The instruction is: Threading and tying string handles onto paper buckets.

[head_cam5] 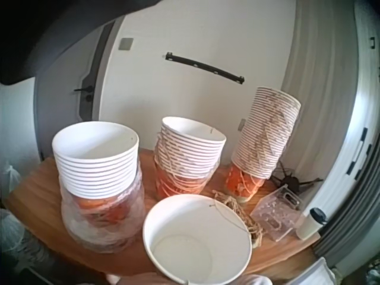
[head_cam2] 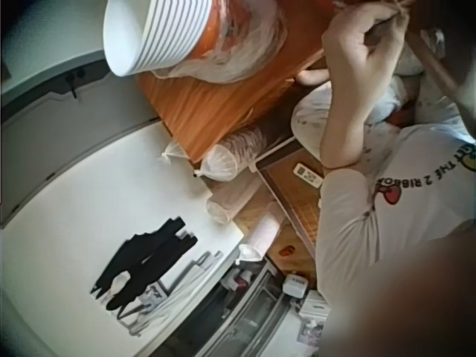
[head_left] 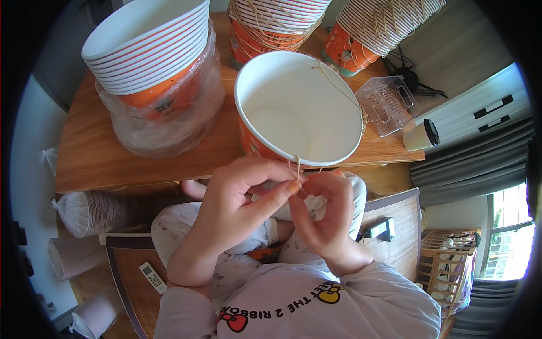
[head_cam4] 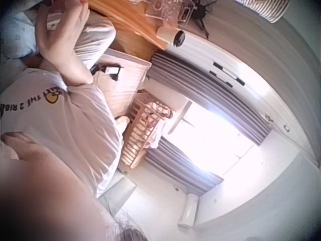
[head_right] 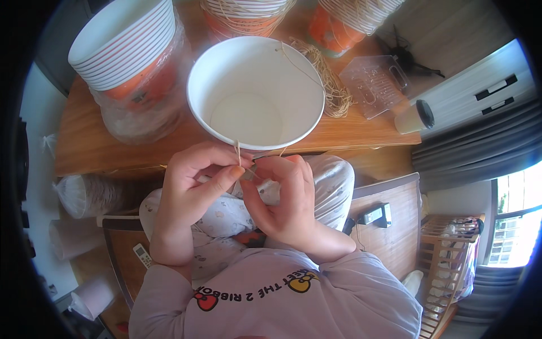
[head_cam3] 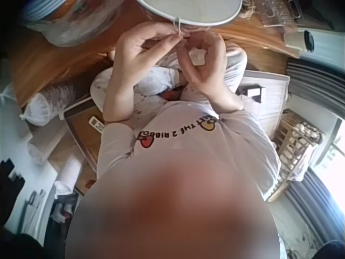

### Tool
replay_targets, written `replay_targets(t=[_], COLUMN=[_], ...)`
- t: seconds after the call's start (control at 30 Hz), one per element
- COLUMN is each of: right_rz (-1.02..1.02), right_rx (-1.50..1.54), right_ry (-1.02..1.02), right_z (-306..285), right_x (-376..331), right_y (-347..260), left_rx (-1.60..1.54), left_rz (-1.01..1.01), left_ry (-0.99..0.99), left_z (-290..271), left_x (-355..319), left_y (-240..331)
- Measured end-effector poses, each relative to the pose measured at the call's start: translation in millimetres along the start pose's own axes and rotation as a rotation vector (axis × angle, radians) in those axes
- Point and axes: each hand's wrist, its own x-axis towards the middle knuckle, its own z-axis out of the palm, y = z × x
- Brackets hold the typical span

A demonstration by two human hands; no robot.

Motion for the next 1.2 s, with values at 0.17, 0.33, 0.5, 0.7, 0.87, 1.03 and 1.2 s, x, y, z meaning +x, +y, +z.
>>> replay_targets(t=[0.17,0.33,0.5,0.7,0.87,1.03,1.2], right_rz=[-0.203,-0.310,-0.377,-0.392,-0.242,-0.326,-0.317], right_rx=[0.145,0.048,-0.002,-0.104,-0.019,-0.026,0.001], right_ry=[0.000,-0.092,-0.051,-0.097,0.041,0.198,0.201], right_z=[-9,-7,1,-2,-2,-7,-4], right_x=[-1,0,2,8,5,18,16], right_y=[-1,-4,-1,-2,1,-6,-2], left_rx=[0.336,-0.020,-0.341,-0.391,-0.378,-0.375,-0.434], left_rz=[0.273,0.116,-0.120,-0.135,-0.144,-0.197,-0.189], left_ry=[0.150,0.057,0.005,-0.048,-0.040,-0.059,-0.038], left_z=[5,5,3,-3,-2,-5,-4], left_x=[3,3,2,2,5,5,5], left_y=[-4,-11,-7,-12,-10,-12,-8])
